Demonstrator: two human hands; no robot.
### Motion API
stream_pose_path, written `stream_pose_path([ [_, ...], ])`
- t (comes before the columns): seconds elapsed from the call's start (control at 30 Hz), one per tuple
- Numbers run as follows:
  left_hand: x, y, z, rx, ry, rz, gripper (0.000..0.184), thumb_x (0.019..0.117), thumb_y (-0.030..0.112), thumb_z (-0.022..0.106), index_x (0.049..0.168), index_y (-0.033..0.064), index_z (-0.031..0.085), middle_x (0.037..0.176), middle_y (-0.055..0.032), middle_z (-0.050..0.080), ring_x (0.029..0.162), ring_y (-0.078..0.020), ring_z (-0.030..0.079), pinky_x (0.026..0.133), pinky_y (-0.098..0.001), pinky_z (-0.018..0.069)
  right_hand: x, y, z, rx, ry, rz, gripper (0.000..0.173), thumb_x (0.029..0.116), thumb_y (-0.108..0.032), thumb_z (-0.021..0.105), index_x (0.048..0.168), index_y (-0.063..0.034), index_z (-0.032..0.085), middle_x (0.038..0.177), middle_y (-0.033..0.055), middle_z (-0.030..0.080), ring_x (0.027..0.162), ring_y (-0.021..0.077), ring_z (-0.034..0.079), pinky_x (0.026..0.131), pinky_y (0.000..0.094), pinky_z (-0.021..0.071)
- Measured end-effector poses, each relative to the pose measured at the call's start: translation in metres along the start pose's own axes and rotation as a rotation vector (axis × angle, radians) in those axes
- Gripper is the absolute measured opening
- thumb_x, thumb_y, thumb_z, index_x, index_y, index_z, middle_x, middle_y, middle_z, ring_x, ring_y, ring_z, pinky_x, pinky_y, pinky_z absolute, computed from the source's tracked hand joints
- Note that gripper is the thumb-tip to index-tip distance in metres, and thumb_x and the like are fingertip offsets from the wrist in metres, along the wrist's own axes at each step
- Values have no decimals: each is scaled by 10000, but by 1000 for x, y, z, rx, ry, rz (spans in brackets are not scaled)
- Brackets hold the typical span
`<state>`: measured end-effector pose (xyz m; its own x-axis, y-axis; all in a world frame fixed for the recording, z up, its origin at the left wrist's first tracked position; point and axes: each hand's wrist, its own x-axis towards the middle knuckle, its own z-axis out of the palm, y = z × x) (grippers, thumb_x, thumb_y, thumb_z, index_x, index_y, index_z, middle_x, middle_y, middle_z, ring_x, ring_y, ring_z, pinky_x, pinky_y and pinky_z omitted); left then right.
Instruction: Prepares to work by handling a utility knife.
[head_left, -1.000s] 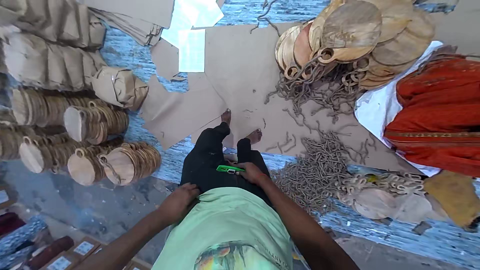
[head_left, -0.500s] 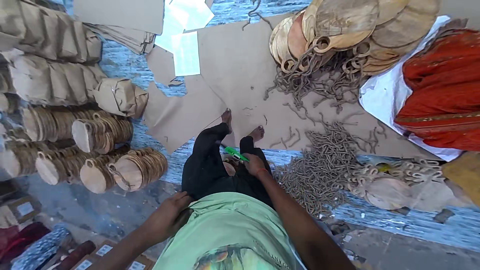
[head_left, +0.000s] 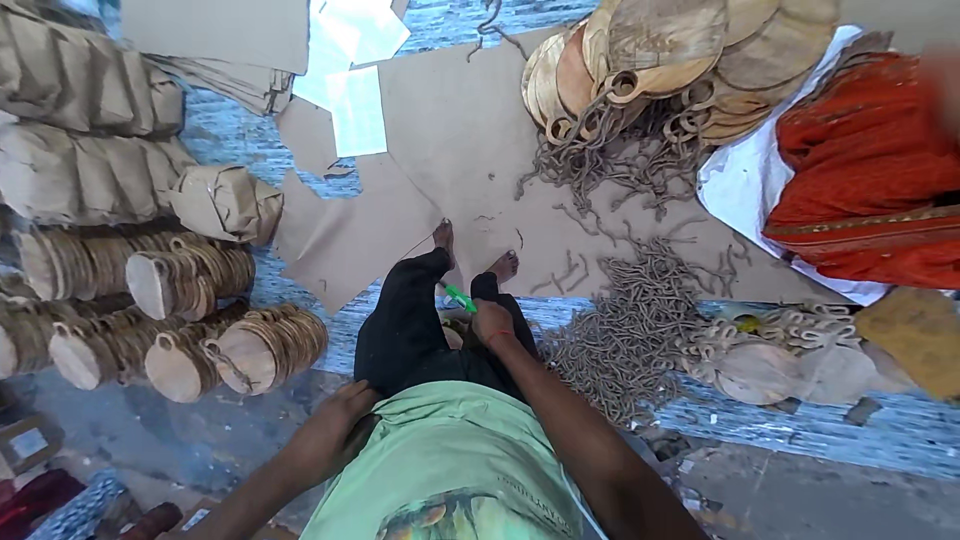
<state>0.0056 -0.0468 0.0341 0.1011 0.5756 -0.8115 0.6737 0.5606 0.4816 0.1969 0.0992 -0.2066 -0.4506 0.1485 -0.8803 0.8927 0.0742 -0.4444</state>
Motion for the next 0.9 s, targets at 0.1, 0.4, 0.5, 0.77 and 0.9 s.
stream_pose_path([
  [0.1,-4,-3,3,18,32,0,247,977,98,566,1091,-83,687,1130,-269,681,1112,-434,657,1006,-536,509,3,9,3,134,-31,-291,293,1026,-183,624,1295,-87,690,1193,196,712,1137,376,672,1009,587,504],
  [0.4,22,7,-5,-44,115,122,370,991,291,537,1223,55,701,1196,-117,710,1141,-274,667,1017,-489,521,-24,94,-56,239,48,-127,329,1057,-157,565,1360,-48,628,1239,236,680,1160,400,653,1029,597,480],
  [0.5,66,39,-6,-86,-52,158,544,998,440,555,1414,94,612,1394,-97,635,1325,-253,575,1138,-491,436,-82,133,-71,265,-61,-192,326,1055,-118,563,1356,-6,621,1249,224,677,1149,352,660,1052,532,478],
  [0.77,131,124,2,256,-612,356,221,1006,125,611,1137,15,752,1155,-201,713,1133,-366,666,1013,-549,494,-198,162,-40,372,-1,3,318,1056,-196,582,1340,-67,641,1188,155,693,1059,262,672,975,471,518],
  [0.9,111,102,-13,-22,-579,572,178,989,80,626,1029,11,786,1112,-192,713,1088,-334,663,982,-492,507,-226,154,-18,414,-10,-47,353,1065,-236,555,1359,-61,640,1297,165,665,1183,286,642,1066,475,476],
])
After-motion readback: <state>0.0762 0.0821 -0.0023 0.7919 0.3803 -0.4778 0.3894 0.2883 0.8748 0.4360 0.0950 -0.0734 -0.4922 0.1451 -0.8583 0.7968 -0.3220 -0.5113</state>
